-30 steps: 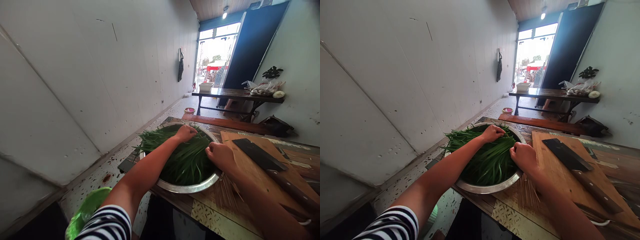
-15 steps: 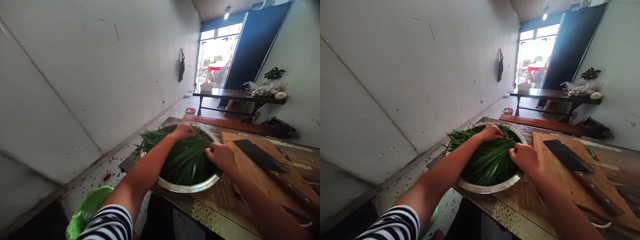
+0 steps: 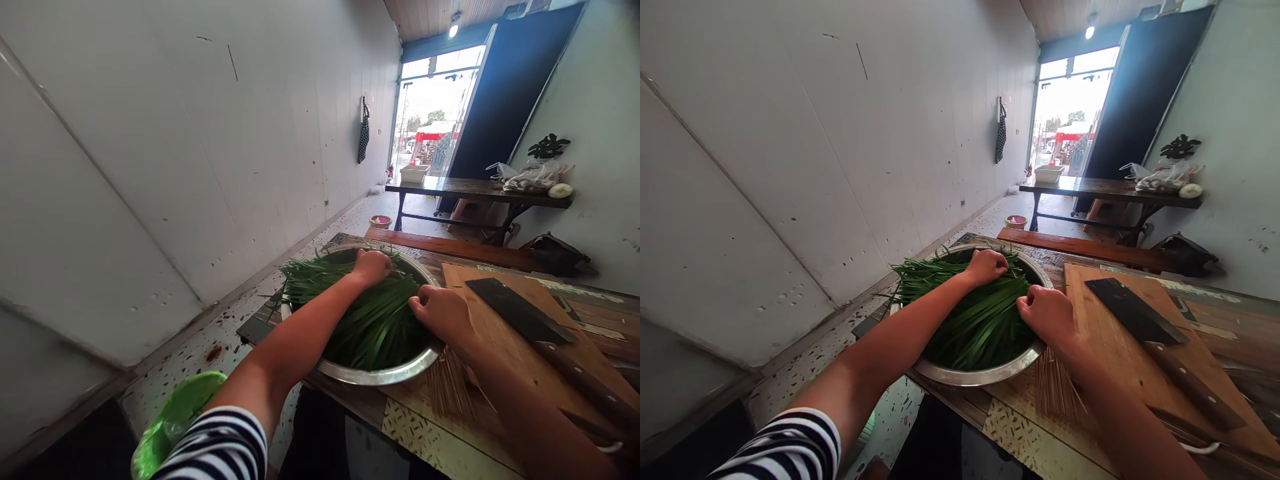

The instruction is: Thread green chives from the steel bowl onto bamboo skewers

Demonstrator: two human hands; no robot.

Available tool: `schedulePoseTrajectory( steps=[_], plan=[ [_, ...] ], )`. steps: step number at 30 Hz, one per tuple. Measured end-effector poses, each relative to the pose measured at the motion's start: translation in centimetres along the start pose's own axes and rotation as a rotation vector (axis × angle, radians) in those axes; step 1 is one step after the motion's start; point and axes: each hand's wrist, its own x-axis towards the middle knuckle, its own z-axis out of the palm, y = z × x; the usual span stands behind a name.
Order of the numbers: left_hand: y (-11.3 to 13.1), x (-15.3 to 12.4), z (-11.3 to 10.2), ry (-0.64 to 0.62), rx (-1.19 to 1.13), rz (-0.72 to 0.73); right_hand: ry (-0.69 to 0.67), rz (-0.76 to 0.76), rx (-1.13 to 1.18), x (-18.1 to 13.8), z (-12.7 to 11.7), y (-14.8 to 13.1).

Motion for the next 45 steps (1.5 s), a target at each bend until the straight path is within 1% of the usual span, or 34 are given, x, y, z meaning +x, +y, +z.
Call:
schedulePoseTrajectory(
  steps=[3, 5, 8, 14, 21, 25, 29, 34, 38, 45],
  plan=[
    [-0.2, 0.1, -0.2, 0.014, -0.212, -0.105, 0.009, -0.002, 0.003, 0.0, 0.1, 0.1],
    [-0.6, 0.3, -0.3, -0.007, -0.323, -0.124, 0.012, -0.005, 0.001, 0.1, 0.2, 0.2],
    [-1.1, 0.5, 0.0, -0.033, -0.408, -0.123, 0.021, -0.013, 0.001, 0.1, 0.4, 0.3],
    [-1.3, 0.7, 0.5, -0.036, -0.453, -0.159, 0.019, -0.01, -0.005, 0.1, 0.5, 0.3],
    [-1.4, 0.6, 0.4, -0.028, -0.482, -0.142, 0.016, -0.01, 0.006, 0.0, 0.2, 0.2],
    [-1.5, 0.8, 0.7, -0.039, -0.543, -0.132, 0.021, -0.015, 0.0, 0.0, 0.2, 0.2],
    [-1.6, 0.8, 0.7, 0.008, -0.538, -0.138, 0.023, -0.013, -0.007, 0.1, 0.3, 0.3],
    [-1.1, 0.4, 0.1, 0.079, -0.433, -0.124, 0.03, -0.01, 0.004, 0.1, 0.5, 0.3],
    [-0.9, 0.2, 0.0, 0.069, -0.441, -0.131, 0.031, -0.004, 0.024, 0.1, 0.5, 0.3],
    [-1.2, 0.5, 0.5, 0.042, -0.501, -0.109, 0.033, 0.001, 0.03, 0.1, 0.4, 0.2]
  ],
)
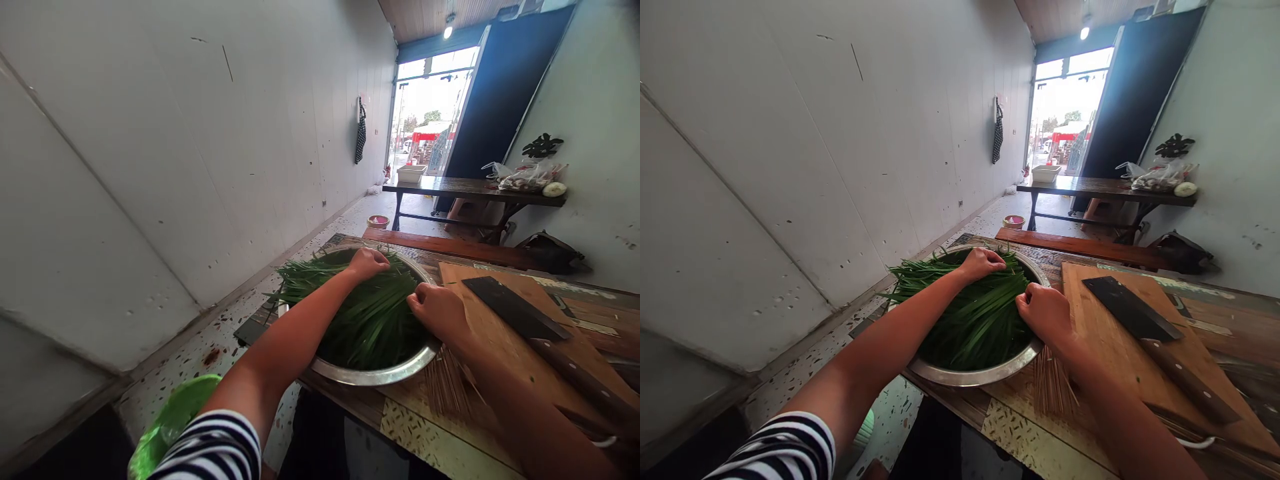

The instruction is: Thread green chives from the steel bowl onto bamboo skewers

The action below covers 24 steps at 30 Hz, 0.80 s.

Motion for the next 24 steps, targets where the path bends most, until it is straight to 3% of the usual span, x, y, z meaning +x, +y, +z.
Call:
schedulePoseTrajectory(
  steps=[24],
  plan=[
    [0.06, -0.05, 0.21, -0.001, -0.064, -0.012, -0.009, -0.001, -0.013, 0.09, 0.17, 0.16]
  ],
)
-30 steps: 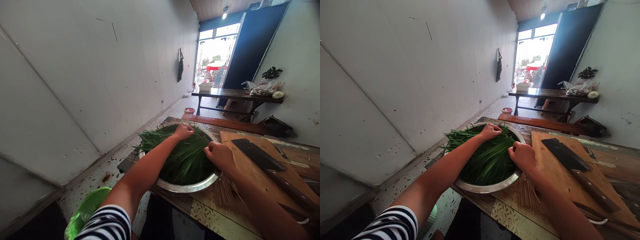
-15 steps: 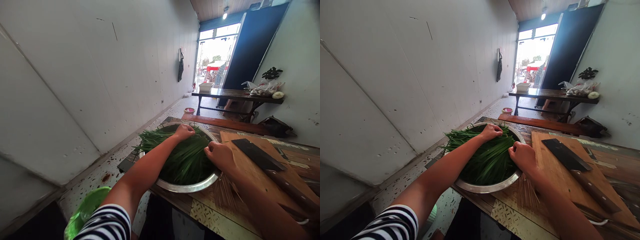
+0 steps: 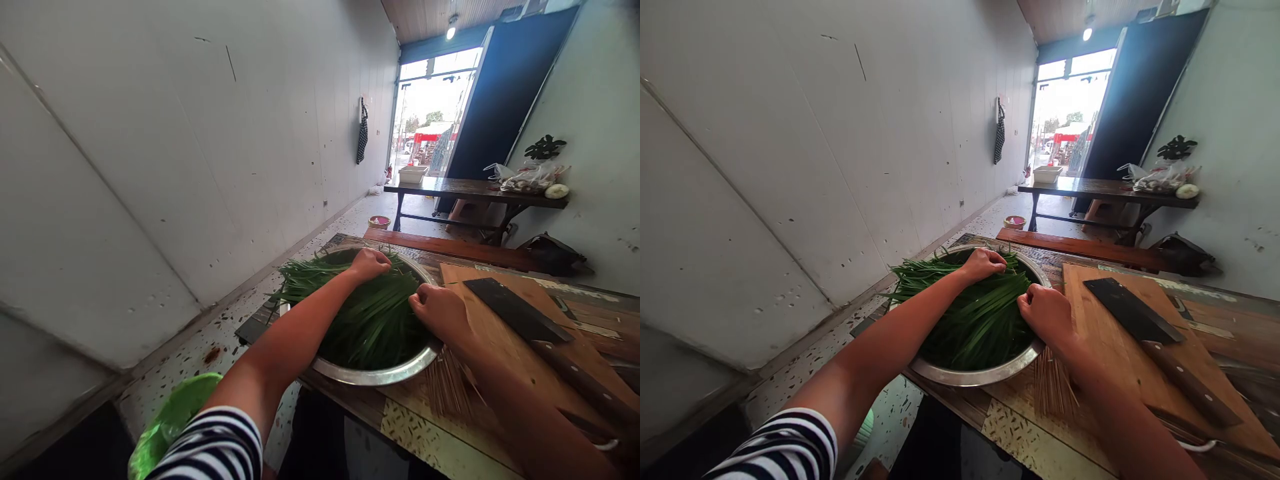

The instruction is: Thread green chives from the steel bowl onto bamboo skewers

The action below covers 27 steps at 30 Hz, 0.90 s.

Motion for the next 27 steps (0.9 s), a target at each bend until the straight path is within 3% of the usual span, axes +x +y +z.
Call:
schedulePoseTrajectory(
  steps=[27],
  plan=[
    [-0.12, 0.01, 0.14, -0.029, -0.035, -0.014, -0.005, -0.023, -0.021, -0.04, -0.03, 0.04]
  ],
)
